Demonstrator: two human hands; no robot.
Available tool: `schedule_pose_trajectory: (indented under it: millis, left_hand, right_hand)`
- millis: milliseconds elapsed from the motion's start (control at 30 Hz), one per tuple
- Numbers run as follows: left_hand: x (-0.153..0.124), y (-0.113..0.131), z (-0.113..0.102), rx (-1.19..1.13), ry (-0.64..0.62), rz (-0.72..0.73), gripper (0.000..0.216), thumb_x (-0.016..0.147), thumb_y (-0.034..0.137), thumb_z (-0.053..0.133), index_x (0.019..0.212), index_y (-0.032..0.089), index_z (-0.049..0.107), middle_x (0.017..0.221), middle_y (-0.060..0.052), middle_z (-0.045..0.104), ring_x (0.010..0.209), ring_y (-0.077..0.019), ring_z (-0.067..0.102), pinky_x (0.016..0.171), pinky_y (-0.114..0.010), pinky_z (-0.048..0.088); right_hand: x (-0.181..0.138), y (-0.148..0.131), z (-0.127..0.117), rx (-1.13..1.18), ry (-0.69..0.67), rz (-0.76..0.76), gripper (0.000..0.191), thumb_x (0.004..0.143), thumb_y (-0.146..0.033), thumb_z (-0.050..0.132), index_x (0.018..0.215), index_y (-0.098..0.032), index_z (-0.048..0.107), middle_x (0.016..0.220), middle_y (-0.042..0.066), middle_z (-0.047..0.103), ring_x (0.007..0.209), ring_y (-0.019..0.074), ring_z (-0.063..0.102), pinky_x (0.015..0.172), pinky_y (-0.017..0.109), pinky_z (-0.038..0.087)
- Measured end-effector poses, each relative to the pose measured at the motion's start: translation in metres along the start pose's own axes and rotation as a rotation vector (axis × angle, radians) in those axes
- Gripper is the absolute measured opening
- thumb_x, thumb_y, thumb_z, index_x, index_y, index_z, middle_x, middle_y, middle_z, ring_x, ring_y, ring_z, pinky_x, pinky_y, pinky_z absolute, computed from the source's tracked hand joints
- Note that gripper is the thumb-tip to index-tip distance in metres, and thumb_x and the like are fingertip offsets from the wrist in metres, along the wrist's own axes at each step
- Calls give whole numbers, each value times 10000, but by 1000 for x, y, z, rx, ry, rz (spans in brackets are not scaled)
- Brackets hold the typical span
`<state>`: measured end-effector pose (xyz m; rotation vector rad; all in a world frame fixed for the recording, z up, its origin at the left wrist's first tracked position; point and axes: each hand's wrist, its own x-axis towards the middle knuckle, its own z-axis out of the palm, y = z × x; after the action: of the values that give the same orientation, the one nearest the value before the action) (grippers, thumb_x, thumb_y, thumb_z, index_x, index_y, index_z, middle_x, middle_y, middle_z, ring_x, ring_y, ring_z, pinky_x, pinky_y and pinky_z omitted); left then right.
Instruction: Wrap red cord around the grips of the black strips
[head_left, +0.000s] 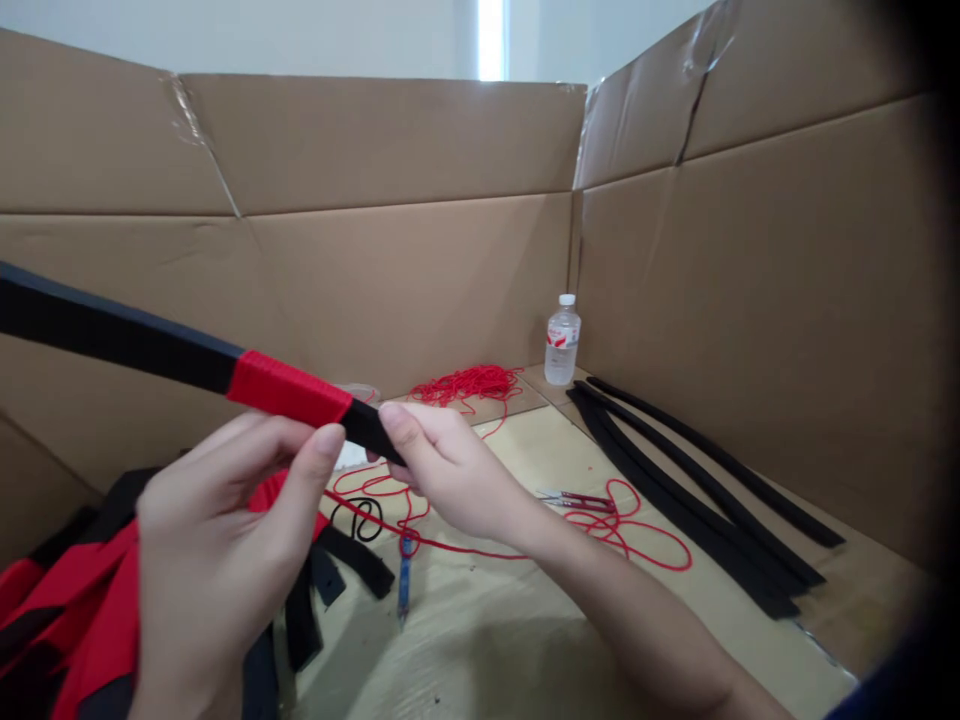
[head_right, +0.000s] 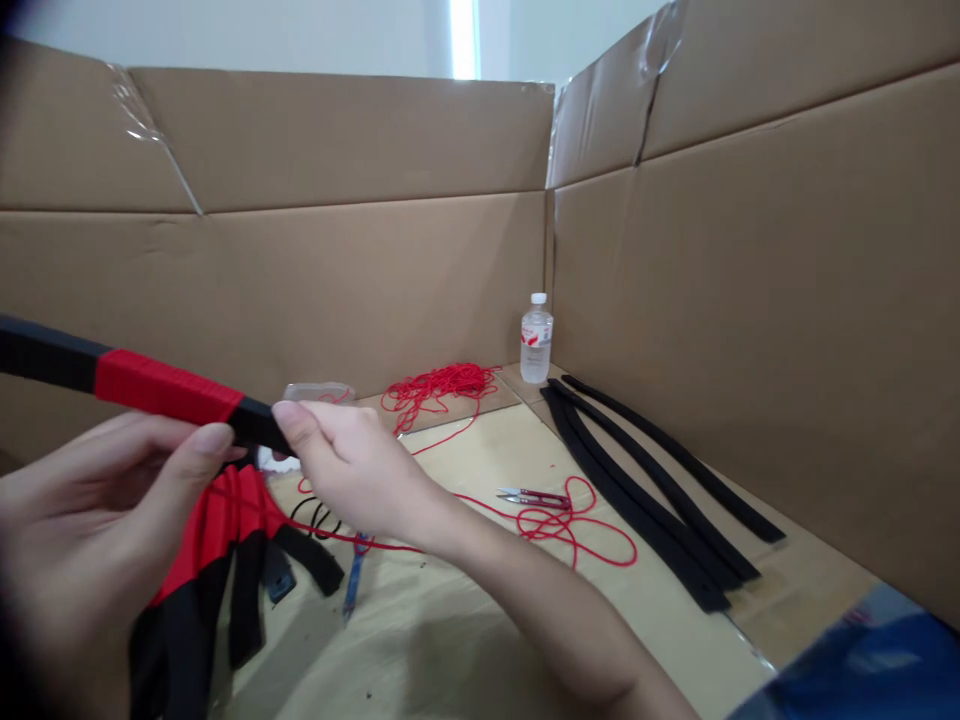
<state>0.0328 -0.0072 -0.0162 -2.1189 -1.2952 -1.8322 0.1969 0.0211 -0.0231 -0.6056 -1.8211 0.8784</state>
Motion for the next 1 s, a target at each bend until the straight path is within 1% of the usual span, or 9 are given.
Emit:
schedule_pose_trajectory:
  millis: [100, 200, 367, 500, 633, 800, 1000]
  left_hand:
    - [1, 7, 0, 23, -53, 80, 171, 832, 184, 675, 674, 203, 612, 626, 69, 558, 539, -70, 476, 536, -222, 380]
    - [3, 4, 0, 15, -73, 81, 171, 842, 190, 667, 678, 206, 624, 630, 57, 564, 552, -78, 493, 542, -229, 391]
    - [4, 4, 1, 30, -69, 113, 178, 837, 175, 672, 671, 208, 615, 643, 49, 554, 560, -84, 482, 539, -239, 383]
    - [4, 7, 0, 59, -78, 142, 200, 842, 167, 666, 660, 206, 592, 645, 48, 538, 552, -85, 450, 539, -250, 364]
    - [3, 7, -2, 65, -90, 156, 188, 846, 175, 662, 670, 207, 604, 647, 53, 554, 557, -81, 466, 538, -247, 362]
    - [2, 8, -3, 71, -83, 156, 177, 837, 157, 663, 676, 212, 613, 653, 55, 561, 572, -79, 491, 531, -233, 376]
    - [3, 8, -4, 83, -48, 279, 165, 811, 126, 685, 692, 217, 617, 680, 52, 581, 553, -84, 481, 538, -240, 386]
  right_hand:
    - [2, 2, -1, 111, -32, 45, 443, 1021, -472, 324, 718, -178, 459, 588, -49, 389, 513, 73, 355, 491, 211, 278]
    - [4, 2, -4, 244, -78, 102, 446, 1010, -486, 354, 702, -178, 450, 543, -66, 362, 459, 61, 293, 437, 192, 256]
    - [7, 4, -8, 418, -178, 226, 449, 997, -532, 362, 778, -170, 511, 513, -85, 343, 404, 50, 248, 369, 161, 216]
    - [8, 5, -10, 466, -218, 263, 460, 999, -535, 357, 781, -164, 523, 499, -91, 340, 378, 40, 238, 345, 145, 207]
    - [8, 4, -13, 487, -255, 272, 466, 1000, -530, 358, 787, -155, 532, 506, -92, 345, 370, 32, 221, 332, 135, 193]
    - [9, 3, -14, 520, -288, 292, 474, 1017, -494, 320, 770, -148, 530, 497, -84, 372, 356, 29, 238, 322, 127, 199]
    - [10, 5, -18, 622, -400, 325, 471, 1002, -529, 352, 790, -146, 528, 499, -92, 375, 345, 19, 217, 321, 126, 198]
